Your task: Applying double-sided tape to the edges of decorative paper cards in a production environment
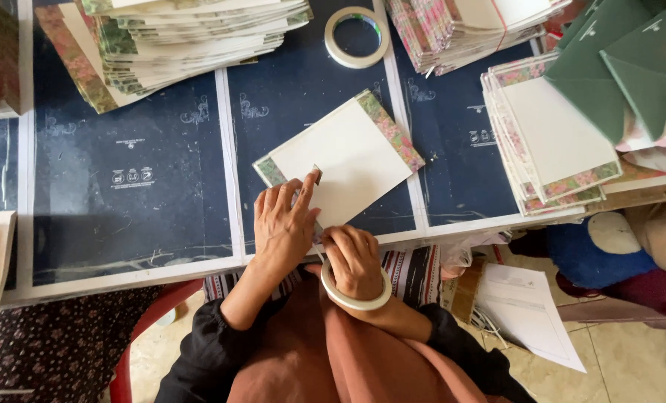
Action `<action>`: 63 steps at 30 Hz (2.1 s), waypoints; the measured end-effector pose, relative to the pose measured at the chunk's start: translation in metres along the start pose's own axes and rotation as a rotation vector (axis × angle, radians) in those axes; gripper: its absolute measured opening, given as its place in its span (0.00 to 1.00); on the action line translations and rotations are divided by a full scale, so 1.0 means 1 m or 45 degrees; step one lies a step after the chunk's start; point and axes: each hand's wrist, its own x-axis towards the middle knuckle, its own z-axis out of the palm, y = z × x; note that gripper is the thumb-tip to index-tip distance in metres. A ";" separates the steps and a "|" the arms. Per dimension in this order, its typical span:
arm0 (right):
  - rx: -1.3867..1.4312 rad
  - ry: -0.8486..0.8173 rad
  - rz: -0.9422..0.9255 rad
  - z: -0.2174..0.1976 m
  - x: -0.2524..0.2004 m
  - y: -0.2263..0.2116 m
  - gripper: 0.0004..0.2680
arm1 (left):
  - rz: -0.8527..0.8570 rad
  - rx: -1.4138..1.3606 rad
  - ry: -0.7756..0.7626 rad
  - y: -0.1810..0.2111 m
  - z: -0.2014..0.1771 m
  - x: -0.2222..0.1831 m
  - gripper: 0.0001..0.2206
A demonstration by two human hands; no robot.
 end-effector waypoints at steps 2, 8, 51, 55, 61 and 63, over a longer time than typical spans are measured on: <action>0.013 -0.041 -0.024 -0.005 0.010 -0.001 0.19 | -0.017 -0.123 -0.137 -0.001 -0.014 -0.003 0.32; 0.079 -0.147 0.071 -0.015 0.014 0.010 0.07 | -0.106 -0.308 -0.442 -0.005 -0.039 -0.008 0.40; -0.370 -0.064 0.144 -0.031 0.009 0.184 0.07 | 0.273 -0.137 -0.352 0.007 -0.046 -0.034 0.24; -0.280 -0.098 0.110 -0.039 -0.006 0.140 0.04 | 0.151 0.217 -0.249 -0.026 -0.056 -0.010 0.27; 0.083 -0.143 0.079 -0.031 -0.004 0.032 0.10 | 0.135 0.298 -0.243 -0.016 -0.016 0.022 0.36; 0.065 -0.183 0.104 -0.029 -0.005 0.024 0.12 | 0.172 0.193 -0.348 0.006 -0.007 0.016 0.38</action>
